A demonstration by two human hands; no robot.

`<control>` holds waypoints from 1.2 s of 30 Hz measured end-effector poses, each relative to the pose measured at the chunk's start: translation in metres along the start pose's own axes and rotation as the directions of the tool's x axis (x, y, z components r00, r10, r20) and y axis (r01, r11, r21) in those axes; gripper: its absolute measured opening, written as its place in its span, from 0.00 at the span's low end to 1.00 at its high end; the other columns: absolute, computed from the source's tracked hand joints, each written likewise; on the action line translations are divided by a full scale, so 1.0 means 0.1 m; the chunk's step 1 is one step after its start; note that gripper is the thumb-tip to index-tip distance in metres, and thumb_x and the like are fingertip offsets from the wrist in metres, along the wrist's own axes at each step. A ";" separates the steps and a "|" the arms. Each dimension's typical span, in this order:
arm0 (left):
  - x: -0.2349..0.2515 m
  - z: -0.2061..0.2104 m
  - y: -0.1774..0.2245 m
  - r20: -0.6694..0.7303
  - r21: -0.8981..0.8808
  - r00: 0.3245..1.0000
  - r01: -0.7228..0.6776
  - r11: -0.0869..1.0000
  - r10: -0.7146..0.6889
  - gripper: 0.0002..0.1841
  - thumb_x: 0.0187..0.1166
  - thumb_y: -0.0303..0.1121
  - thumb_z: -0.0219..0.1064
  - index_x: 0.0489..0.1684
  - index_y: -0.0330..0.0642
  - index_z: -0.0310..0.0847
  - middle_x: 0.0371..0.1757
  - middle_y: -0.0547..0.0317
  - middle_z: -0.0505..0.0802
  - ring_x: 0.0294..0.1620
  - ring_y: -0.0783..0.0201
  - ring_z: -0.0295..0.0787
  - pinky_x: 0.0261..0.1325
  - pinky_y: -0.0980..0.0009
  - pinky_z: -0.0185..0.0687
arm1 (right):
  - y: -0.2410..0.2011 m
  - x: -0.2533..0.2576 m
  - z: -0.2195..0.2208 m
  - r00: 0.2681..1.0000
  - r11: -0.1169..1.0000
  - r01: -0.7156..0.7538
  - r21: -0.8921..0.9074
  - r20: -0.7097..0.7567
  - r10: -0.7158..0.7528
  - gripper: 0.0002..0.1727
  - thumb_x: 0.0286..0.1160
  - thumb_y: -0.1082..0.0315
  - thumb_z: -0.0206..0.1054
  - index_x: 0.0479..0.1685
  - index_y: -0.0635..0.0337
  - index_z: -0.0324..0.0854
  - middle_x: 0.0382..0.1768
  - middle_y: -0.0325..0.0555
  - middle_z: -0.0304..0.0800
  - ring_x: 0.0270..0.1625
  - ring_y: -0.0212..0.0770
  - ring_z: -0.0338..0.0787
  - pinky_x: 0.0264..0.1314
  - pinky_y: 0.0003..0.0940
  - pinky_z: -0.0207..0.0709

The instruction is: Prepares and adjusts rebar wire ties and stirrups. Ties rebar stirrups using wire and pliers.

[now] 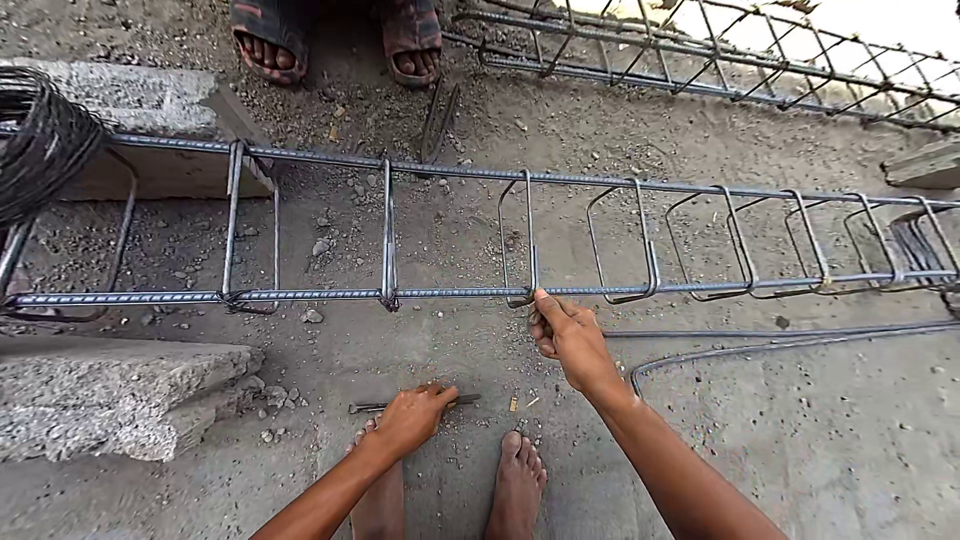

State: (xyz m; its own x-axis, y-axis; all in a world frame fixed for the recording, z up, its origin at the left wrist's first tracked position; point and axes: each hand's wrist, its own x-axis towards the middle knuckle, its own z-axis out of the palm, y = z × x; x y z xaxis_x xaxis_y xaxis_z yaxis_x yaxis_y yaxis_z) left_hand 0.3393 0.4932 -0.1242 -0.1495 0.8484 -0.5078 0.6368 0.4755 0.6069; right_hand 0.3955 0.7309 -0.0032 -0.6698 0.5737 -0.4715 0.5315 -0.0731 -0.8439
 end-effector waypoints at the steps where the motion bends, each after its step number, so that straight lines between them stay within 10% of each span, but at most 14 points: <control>1: 0.00 -0.05 0.01 0.029 -0.016 0.999 -0.026 1.000 0.026 0.18 0.95 0.38 0.48 0.70 0.45 0.79 0.55 0.38 0.91 0.53 0.35 0.92 0.53 0.38 0.83 | 0.02 -0.01 -0.07 0.998 0.991 0.041 -0.129 0.045 -0.035 0.29 0.97 0.53 0.42 0.36 0.61 0.84 0.16 0.33 0.79 0.14 0.25 0.70 0.18 0.20 0.63; 6: -0.05 -0.51 0.44 0.295 0.044 0.924 -0.269 0.962 0.245 0.16 0.93 0.38 0.52 0.69 0.50 0.82 0.51 0.43 0.93 0.53 0.39 0.91 0.53 0.39 0.82 | 0.00 -0.43 -0.55 0.949 0.666 0.261 -0.699 0.311 -0.045 0.36 0.92 0.37 0.37 0.59 0.56 0.84 0.41 0.44 0.88 0.39 0.39 0.88 0.45 0.43 0.81; 13: 0.06 -0.79 1.36 0.419 0.092 0.805 -0.498 0.862 0.420 0.09 0.79 0.28 0.67 0.48 0.32 0.85 0.49 0.36 0.91 0.55 0.35 0.87 0.51 0.38 0.80 | 0.41 -0.71 -0.34 0.707 0.930 -0.015 -0.366 0.654 0.269 0.40 0.92 0.38 0.31 0.76 0.60 0.75 0.68 0.47 0.84 0.71 0.31 0.82 0.79 0.38 0.72; 18: 0.13 -0.75 1.48 0.363 0.083 0.834 -0.474 0.876 0.417 0.09 0.82 0.30 0.65 0.42 0.30 0.82 0.44 0.37 0.90 0.52 0.38 0.88 0.58 0.41 0.77 | 0.59 -0.95 -0.27 0.838 0.962 -0.176 -0.210 0.480 0.258 0.47 0.86 0.31 0.21 0.77 0.55 0.73 0.63 0.40 0.87 0.64 0.30 0.87 0.68 0.35 0.81; 25: 0.25 -0.86 1.56 0.261 0.019 0.896 -0.377 0.926 0.359 0.10 0.85 0.28 0.60 0.51 0.28 0.80 0.49 0.36 0.89 0.54 0.37 0.88 0.49 0.40 0.80 | 0.37 -1.05 -0.44 0.871 0.899 -0.281 -0.337 0.304 0.386 0.42 0.87 0.31 0.23 0.79 0.49 0.66 0.42 0.46 0.93 0.27 0.45 0.94 0.18 0.40 0.86; 28: 0.29 -0.86 1.64 0.257 -0.039 0.908 -0.333 0.942 0.332 0.14 0.87 0.33 0.59 0.55 0.29 0.80 0.51 0.36 0.90 0.57 0.37 0.88 0.52 0.39 0.79 | 0.43 -1.07 -0.50 0.936 0.865 -0.172 -0.471 0.194 0.292 0.47 0.83 0.26 0.24 0.85 0.47 0.65 0.37 0.42 0.89 0.19 0.35 0.80 0.19 0.35 0.76; 32: 0.38 -0.76 1.60 0.122 -0.078 0.887 -0.438 0.895 0.445 0.17 0.82 0.37 0.67 0.58 0.31 0.81 0.57 0.38 0.89 0.62 0.39 0.86 0.60 0.43 0.78 | 0.48 -1.07 -0.58 0.979 0.817 -0.049 -0.575 0.135 0.154 0.52 0.79 0.23 0.20 0.79 0.50 0.73 0.52 0.41 0.92 0.53 0.35 0.91 0.56 0.43 0.84; 36: 0.27 -0.79 1.36 -0.264 -0.089 0.763 -0.628 0.773 0.590 0.20 0.81 0.41 0.71 0.58 0.33 0.84 0.62 0.40 0.87 0.68 0.44 0.82 0.73 0.52 0.74 | 0.52 -1.06 -0.75 0.991 0.766 0.050 -0.641 0.124 0.040 0.44 0.83 0.26 0.27 0.48 0.47 0.85 0.18 0.26 0.75 0.20 0.24 0.75 0.26 0.28 0.73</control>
State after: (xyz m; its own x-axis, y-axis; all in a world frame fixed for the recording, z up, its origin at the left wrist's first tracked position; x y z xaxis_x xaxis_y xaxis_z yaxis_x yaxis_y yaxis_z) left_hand 0.3621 0.5991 -0.0070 0.0616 0.9893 0.1321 0.5188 -0.1448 0.8426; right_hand 0.5331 0.7278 0.0226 -0.7073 0.4643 -0.5331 0.7063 0.4957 -0.5054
